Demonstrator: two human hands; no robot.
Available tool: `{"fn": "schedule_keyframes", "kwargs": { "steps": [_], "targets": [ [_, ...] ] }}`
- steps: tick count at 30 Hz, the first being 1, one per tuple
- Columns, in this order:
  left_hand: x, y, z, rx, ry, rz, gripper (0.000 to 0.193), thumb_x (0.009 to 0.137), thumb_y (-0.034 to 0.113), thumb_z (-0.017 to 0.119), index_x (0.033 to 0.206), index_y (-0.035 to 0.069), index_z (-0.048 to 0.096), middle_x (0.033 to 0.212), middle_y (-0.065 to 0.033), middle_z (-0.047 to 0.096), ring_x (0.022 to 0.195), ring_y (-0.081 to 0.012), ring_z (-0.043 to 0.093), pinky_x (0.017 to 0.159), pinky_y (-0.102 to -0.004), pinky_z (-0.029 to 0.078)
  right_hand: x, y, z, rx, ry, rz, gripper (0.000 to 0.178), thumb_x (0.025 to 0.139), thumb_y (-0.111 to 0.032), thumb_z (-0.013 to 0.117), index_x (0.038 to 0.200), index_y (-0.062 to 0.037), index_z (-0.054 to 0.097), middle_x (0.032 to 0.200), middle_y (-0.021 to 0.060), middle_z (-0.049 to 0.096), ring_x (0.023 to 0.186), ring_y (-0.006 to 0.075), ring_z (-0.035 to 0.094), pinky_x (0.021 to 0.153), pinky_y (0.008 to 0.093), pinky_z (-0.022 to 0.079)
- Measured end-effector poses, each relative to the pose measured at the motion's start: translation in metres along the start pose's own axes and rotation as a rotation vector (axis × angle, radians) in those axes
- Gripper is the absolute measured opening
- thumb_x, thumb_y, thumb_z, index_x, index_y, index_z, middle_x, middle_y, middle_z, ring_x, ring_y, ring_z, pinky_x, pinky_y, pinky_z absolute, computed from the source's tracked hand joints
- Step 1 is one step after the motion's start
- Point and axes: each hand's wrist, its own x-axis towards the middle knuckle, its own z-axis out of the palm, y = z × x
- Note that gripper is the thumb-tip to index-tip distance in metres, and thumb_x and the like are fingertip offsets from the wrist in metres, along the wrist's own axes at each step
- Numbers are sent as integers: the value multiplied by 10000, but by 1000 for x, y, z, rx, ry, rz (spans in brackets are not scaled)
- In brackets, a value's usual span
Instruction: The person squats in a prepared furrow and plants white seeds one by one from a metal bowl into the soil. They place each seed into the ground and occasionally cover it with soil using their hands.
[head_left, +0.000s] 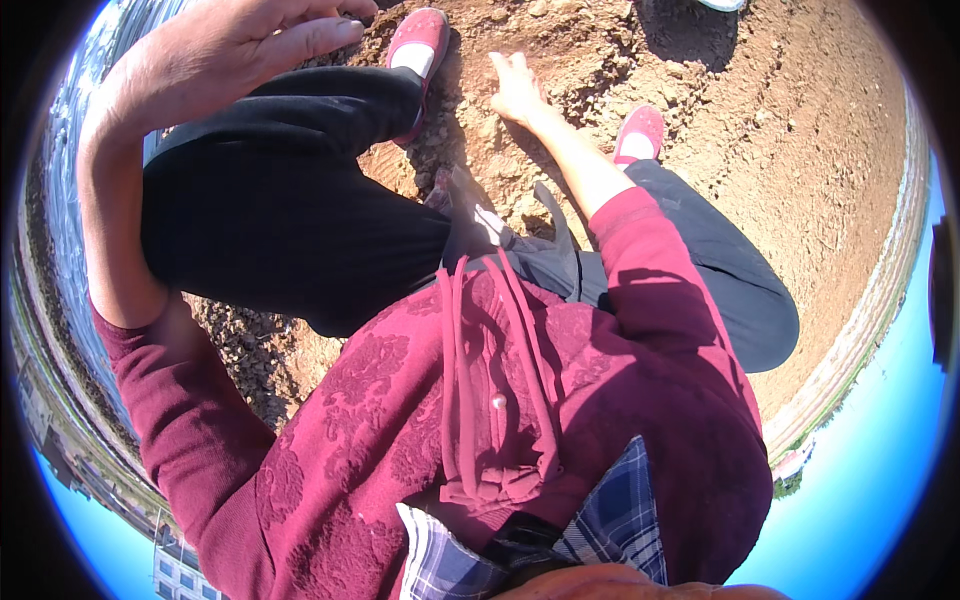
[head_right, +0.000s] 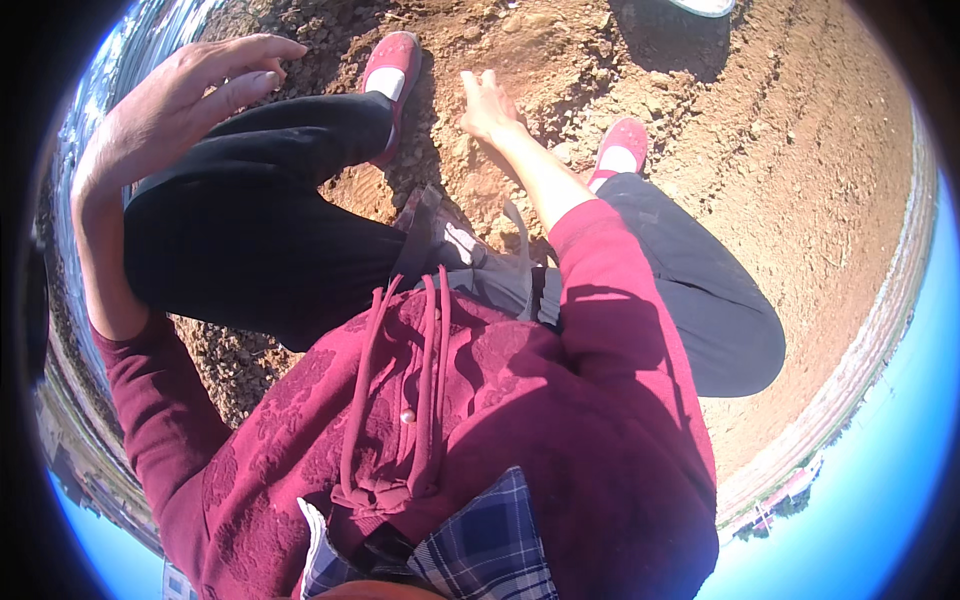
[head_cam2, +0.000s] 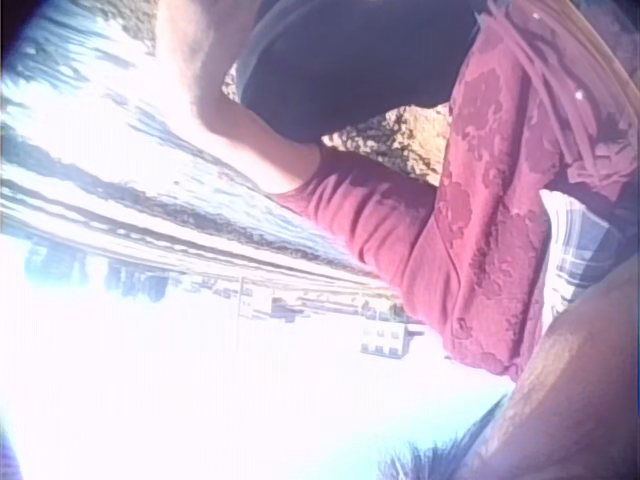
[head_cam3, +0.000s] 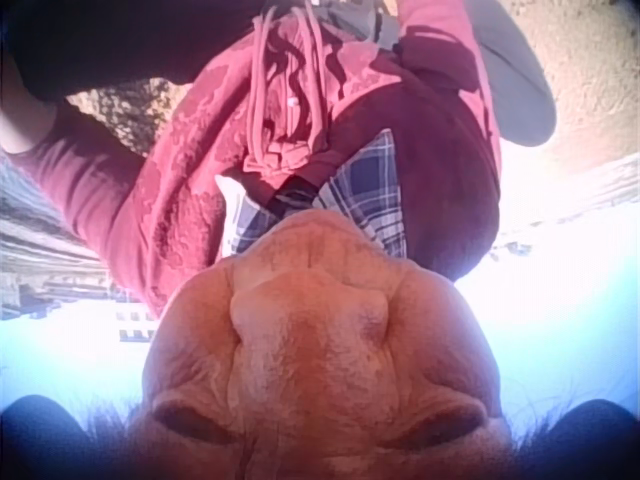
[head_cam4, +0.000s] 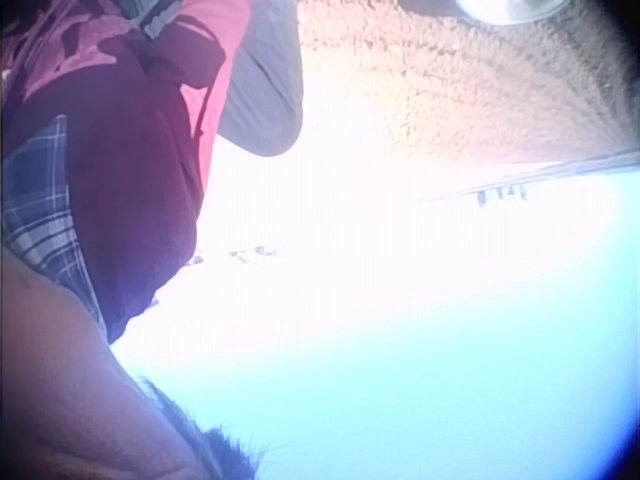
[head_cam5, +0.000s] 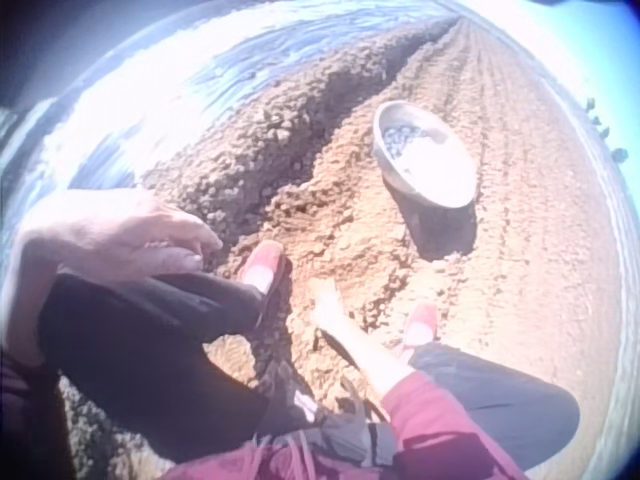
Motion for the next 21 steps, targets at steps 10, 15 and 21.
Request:
{"fn": "schedule_keyframes", "kwargs": {
  "steps": [10,15,21],
  "targets": [
    [-14,0,4,-63,-32,-57,411,1016,329,472,1287,36,571,1193,-161,636,1106,-278,613,978,-372,459,13,49,-33,-146,30,-232,681,737,-375,776,1306,-100,521,1191,189,549,1112,334,570,972,404,476],
    [-21,-6,11,-45,7,-76,429,1018,351,465,1300,41,562,1228,-157,618,1121,-275,601,969,-368,464,-23,79,-36,-441,-88,-287,825,648,-353,860,1301,-67,445,1260,194,494,1145,383,532,972,448,473],
    [-16,-19,10,5,-13,-18,461,1018,391,447,1321,58,551,1278,-150,594,1166,-268,582,990,-373,468,-54,75,27,-227,34,-357,650,743,-120,682,1288,7,352,1154,232,507,1027,373,594,870,458,519]
  ]
}}
